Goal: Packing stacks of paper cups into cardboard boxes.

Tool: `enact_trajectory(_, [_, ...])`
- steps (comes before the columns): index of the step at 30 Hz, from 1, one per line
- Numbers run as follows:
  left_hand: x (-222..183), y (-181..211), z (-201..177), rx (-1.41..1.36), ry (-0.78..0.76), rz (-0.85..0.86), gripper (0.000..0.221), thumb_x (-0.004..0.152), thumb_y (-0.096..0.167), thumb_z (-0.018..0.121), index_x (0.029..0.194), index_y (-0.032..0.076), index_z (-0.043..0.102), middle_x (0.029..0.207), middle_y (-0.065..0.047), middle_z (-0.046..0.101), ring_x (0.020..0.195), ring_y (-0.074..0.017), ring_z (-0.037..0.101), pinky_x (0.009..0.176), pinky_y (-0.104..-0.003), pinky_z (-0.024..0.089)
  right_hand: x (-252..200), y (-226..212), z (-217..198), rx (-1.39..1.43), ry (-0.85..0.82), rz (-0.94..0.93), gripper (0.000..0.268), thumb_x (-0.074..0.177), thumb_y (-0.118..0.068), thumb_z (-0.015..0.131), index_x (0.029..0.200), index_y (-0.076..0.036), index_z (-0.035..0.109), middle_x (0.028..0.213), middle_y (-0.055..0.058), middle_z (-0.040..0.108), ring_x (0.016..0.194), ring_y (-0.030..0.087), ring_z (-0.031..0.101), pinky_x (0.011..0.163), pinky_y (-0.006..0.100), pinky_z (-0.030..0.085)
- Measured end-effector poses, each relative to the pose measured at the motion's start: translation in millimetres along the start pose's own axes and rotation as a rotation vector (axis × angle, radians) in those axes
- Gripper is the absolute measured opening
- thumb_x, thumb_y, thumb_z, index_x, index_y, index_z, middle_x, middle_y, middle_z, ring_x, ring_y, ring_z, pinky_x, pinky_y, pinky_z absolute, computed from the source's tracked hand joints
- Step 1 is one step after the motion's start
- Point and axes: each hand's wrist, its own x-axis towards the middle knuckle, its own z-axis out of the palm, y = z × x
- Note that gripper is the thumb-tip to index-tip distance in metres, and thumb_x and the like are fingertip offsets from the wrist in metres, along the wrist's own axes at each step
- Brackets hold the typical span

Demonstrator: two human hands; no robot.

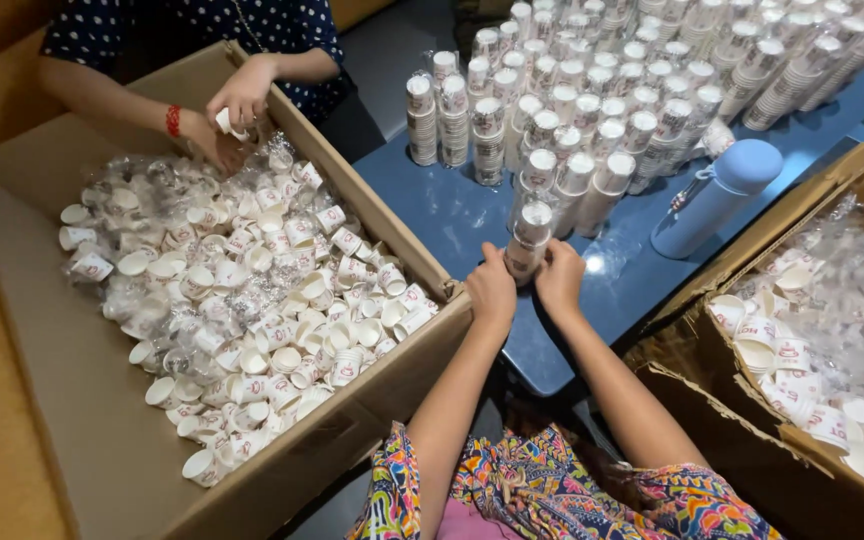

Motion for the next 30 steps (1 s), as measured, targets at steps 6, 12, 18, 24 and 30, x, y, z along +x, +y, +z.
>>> enact_trajectory(6, [0.3, -4.6, 11.7, 0.207, -0.035, 0.051, 0.021, 0.105, 0.026, 0.054, 0.097, 0.006, 0.053, 0.064, -0.018, 0.069, 0.062, -0.0368, 0.072, 0.053, -0.049, 0.055, -3.6, -0.8, -4.8, -0.3, -0.098, -0.089, 0.011, 0.081, 0.004, 0.062, 0.09, 0.001, 0.068, 0.096, 0.028, 0.065, 0.087, 0.05, 0.063, 0.077, 0.058, 0.051])
enact_trajectory(12, [-0.2, -1.1, 0.7, 0.15, -0.039, 0.052, 0.018, 0.103, 0.023, 0.053, 0.1, 0.005, 0.054, 0.066, -0.019, 0.07, 0.063, -0.0379, 0.072, 0.055, -0.05, 0.056, -5.1, 8.6, 1.8, -0.433, -0.17, -0.055, 0.019, 0.086, 0.002, 0.059, 0.104, 0.0, 0.059, 0.096, 0.026, 0.067, 0.092, 0.05, 0.065, 0.08, 0.059, 0.05])
enact_trajectory(18, [-4.5, -14.5, 14.8, 0.0, -0.117, -0.025, 0.024, 0.102, 0.019, 0.048, 0.107, 0.003, 0.064, 0.08, -0.02, 0.072, 0.075, -0.0406, 0.072, 0.069, -0.054, 0.056, -3.1, 7.8, -1.4, 0.027, -0.069, -0.001, 0.009, 0.102, -0.008, 0.054, 0.108, -0.002, 0.058, 0.09, 0.023, 0.071, 0.085, 0.046, 0.068, 0.072, 0.053, 0.051])
enact_trajectory(24, [3.4, -11.0, 16.5, -0.005, -0.175, -0.064, 0.026, 0.091, 0.024, 0.059, 0.104, 0.005, 0.07, 0.087, -0.021, 0.073, 0.082, -0.0397, 0.072, 0.072, -0.054, 0.054, 3.4, 44.4, 22.1, 1.053, -0.195, 0.682, 0.015, 0.109, -0.02, 0.052, 0.109, -0.007, 0.06, 0.094, 0.006, 0.067, 0.084, 0.018, 0.064, 0.078, 0.035, 0.053])
enact_trajectory(30, [6.2, -0.3, -30.0, -0.217, -0.161, -0.097, 0.021, 0.093, 0.023, 0.061, 0.105, 0.007, 0.069, 0.08, -0.019, 0.071, 0.075, -0.036, 0.072, 0.067, -0.048, 0.053, -2.5, 25.0, 4.9, 1.512, -0.482, 0.707, 0.016, 0.107, -0.018, 0.05, 0.108, -0.003, 0.057, 0.104, 0.008, 0.067, 0.097, 0.02, 0.066, 0.093, 0.036, 0.053])
